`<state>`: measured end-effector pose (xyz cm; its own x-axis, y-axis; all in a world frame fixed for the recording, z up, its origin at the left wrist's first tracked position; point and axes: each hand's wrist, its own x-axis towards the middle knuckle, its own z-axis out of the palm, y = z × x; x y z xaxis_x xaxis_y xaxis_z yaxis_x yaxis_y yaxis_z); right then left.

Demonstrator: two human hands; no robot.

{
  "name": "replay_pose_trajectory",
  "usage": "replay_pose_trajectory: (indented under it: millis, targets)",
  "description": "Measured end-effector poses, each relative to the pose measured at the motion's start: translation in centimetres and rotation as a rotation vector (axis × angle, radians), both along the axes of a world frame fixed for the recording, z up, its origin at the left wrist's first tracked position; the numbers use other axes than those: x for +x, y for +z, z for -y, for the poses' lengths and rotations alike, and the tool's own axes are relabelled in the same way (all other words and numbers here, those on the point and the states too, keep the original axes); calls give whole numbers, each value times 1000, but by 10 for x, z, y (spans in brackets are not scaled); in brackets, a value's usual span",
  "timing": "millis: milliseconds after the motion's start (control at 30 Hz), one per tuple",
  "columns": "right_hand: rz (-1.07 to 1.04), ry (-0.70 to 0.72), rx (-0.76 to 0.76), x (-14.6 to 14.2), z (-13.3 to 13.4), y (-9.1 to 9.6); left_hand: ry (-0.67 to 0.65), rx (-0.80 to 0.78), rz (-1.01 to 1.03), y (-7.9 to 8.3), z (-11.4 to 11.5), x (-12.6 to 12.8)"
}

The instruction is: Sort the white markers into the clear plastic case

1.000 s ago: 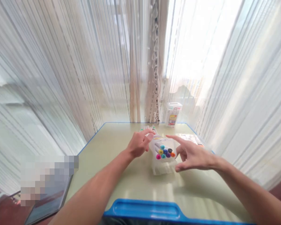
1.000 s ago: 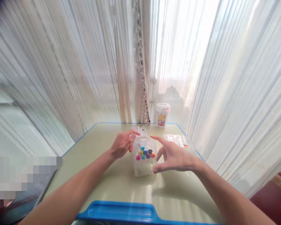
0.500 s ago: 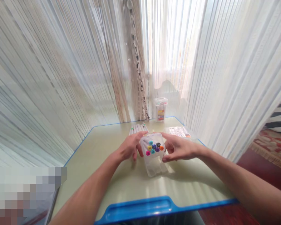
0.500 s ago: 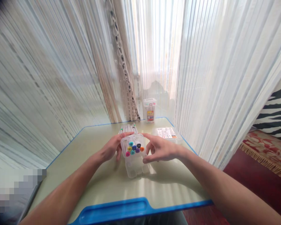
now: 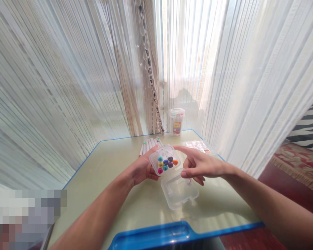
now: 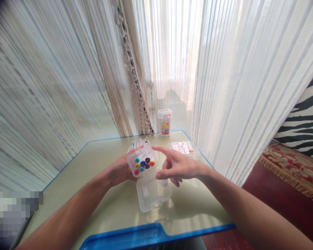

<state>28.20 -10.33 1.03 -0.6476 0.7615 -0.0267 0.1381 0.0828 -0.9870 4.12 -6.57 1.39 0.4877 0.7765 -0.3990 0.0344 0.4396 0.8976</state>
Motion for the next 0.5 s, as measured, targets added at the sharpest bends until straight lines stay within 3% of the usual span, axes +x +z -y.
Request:
replay_pose_trajectory:
  millis: [200,500]
  targets:
    - [-91,-50,40,3,5,9,114,-4,168,2,12,12]
    - [-162,-73,74,6,7,9,191,16,207,2,12,14]
